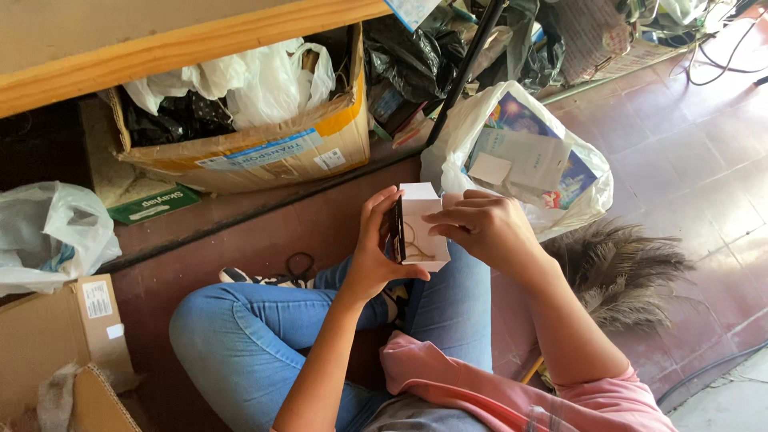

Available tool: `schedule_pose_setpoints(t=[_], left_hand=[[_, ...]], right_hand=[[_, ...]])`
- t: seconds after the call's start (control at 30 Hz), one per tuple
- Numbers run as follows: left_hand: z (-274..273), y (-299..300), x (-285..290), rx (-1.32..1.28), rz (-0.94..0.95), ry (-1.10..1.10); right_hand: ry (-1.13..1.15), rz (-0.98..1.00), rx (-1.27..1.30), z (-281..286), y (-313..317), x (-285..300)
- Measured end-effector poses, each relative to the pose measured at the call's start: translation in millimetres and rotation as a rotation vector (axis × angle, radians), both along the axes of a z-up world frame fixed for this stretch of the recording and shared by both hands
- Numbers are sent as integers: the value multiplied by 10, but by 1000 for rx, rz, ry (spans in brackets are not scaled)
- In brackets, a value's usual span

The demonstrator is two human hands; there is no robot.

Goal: The person wipes a small electronics box with a cloth, then places rubber bands inside it.

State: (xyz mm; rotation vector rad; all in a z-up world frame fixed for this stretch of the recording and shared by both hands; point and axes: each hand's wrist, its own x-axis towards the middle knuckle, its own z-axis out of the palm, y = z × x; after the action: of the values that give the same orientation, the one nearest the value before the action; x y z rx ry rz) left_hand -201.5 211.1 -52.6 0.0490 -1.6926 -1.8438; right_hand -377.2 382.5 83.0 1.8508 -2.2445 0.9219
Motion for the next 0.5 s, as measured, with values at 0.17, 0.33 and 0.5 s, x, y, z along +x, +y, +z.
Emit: schedule_pose_setpoints(t=[0.17,0.33,0.5], left_hand=[[13,-113,-9,108,-110,78],[254,-254,40,183,-133,57],[314,-277,-91,197,-181,67]], right_hand=[[-270,-123,-103,203,101,-44],[-447,-67,-17,-353,256,-125],[-475,-87,-29,-711,292,13]])
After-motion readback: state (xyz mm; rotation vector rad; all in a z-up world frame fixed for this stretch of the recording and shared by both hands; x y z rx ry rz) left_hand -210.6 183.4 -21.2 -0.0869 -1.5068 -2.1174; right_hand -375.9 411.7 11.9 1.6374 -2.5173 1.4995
